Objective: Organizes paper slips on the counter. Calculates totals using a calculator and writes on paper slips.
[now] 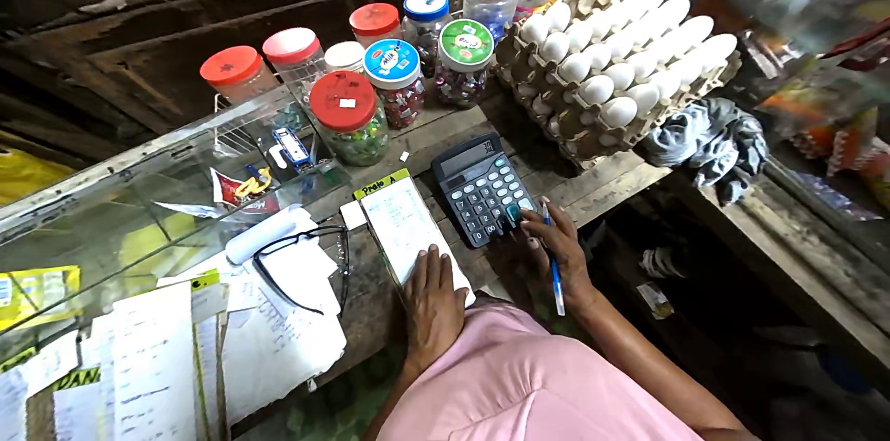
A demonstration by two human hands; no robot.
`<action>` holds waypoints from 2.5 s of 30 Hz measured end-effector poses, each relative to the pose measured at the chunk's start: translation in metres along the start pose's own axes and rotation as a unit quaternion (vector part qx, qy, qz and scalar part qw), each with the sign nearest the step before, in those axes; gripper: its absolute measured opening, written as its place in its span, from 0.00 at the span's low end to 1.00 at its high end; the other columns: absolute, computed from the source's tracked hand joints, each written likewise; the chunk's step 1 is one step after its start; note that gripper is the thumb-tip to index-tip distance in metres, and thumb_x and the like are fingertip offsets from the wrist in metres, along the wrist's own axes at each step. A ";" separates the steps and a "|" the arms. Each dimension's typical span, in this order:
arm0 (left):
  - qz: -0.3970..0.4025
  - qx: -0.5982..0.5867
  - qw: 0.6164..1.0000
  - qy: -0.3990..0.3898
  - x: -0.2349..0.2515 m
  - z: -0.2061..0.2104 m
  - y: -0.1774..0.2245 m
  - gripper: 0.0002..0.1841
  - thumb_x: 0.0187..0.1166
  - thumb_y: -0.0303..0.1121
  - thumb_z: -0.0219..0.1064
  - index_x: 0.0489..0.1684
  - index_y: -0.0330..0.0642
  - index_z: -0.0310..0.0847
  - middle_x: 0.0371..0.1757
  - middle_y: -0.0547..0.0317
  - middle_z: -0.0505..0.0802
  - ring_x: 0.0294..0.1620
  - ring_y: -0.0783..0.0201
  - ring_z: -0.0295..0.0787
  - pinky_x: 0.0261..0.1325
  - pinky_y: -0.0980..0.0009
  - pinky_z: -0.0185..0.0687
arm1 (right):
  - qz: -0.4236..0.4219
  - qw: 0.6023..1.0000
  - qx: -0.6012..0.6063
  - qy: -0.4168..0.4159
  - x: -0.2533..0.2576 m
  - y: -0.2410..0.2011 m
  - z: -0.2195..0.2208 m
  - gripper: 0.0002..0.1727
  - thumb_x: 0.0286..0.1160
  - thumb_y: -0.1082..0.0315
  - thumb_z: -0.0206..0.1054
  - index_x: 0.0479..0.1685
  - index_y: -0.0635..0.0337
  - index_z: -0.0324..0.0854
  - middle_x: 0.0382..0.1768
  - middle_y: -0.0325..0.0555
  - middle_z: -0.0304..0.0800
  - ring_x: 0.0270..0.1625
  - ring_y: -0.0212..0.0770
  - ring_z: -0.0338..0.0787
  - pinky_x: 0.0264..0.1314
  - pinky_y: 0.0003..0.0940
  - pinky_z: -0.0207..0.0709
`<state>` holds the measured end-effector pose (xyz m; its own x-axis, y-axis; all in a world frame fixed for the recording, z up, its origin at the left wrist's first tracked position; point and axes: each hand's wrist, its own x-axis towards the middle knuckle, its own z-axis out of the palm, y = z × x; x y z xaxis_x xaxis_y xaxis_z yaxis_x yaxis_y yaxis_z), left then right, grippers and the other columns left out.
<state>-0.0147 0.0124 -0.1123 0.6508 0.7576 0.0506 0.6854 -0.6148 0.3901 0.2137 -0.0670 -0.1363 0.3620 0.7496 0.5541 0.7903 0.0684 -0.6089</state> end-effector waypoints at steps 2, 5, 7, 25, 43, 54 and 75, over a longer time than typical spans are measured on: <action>0.001 0.003 1.000 0.005 0.000 0.000 0.000 0.30 0.73 0.42 0.72 0.72 0.32 0.82 0.82 0.37 0.78 0.82 0.34 0.73 0.71 0.37 0.73 | -0.011 1.000 0.002 -0.010 0.001 0.004 0.000 0.22 0.91 0.52 0.52 0.55 0.56 0.89 0.66 0.49 0.91 0.84 0.57 0.74 0.91 0.57 0.53; 0.001 0.003 1.000 0.005 0.000 0.000 -0.001 0.30 0.73 0.43 0.72 0.72 0.32 0.82 0.82 0.39 0.78 0.83 0.35 0.73 0.72 0.37 0.72 | -0.005 0.997 -0.035 -0.067 0.002 0.009 0.002 0.20 0.89 0.55 0.55 0.51 0.56 0.92 0.65 0.48 0.92 0.82 0.60 0.76 0.88 0.66 0.52; 0.000 0.002 1.000 0.006 0.000 0.001 0.000 0.30 0.73 0.42 0.72 0.72 0.33 0.82 0.82 0.39 0.78 0.83 0.35 0.73 0.72 0.38 0.72 | -0.005 0.997 -0.037 -0.074 0.009 0.005 -0.001 0.22 0.89 0.54 0.53 0.50 0.56 0.92 0.63 0.47 0.93 0.81 0.60 0.77 0.88 0.67 0.52; -0.001 -0.005 1.000 0.013 -0.002 0.005 -0.002 0.30 0.73 0.42 0.73 0.73 0.32 0.81 0.83 0.37 0.77 0.84 0.34 0.71 0.74 0.34 0.69 | 0.029 0.999 0.017 0.004 0.006 0.013 -0.021 0.21 0.89 0.57 0.55 0.55 0.60 0.90 0.62 0.50 0.93 0.77 0.54 0.81 0.83 0.51 0.68; -0.004 -0.018 0.999 0.031 -0.011 0.020 -0.014 0.32 0.78 0.47 0.66 0.80 0.40 0.76 0.88 0.47 0.73 0.89 0.39 0.64 0.80 0.36 0.63 | 0.030 0.997 -0.031 0.060 -0.033 0.061 0.003 0.15 0.82 0.67 0.59 0.54 0.62 0.89 0.63 0.53 0.92 0.72 0.53 0.85 0.80 0.49 0.71; 0.071 -0.074 0.991 -0.082 -0.020 -0.002 -0.039 0.43 0.66 0.51 0.78 0.86 0.47 0.71 0.93 0.50 0.63 0.96 0.45 0.46 0.92 0.44 0.47 | 0.041 0.995 0.003 0.090 -0.035 0.066 0.013 0.19 0.86 0.63 0.55 0.56 0.66 0.88 0.61 0.60 0.91 0.71 0.55 0.85 0.80 0.50 0.70; 0.196 -0.001 0.980 0.010 -0.017 0.002 -0.065 0.28 0.71 0.58 0.71 0.68 0.55 0.88 0.82 0.52 0.81 0.87 0.43 0.68 0.80 0.37 0.62 | 0.154 0.930 0.330 -0.054 0.002 -0.081 0.090 0.19 0.88 0.69 0.51 0.59 0.72 0.84 0.52 0.49 0.93 0.57 0.33 0.90 0.67 0.32 0.82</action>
<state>-0.0696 0.0394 -0.1408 0.8575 0.4668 0.2162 0.3825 -0.8595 0.3390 0.1062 -0.0118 -0.1368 0.4405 0.8600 0.2575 0.1688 0.2024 -0.9646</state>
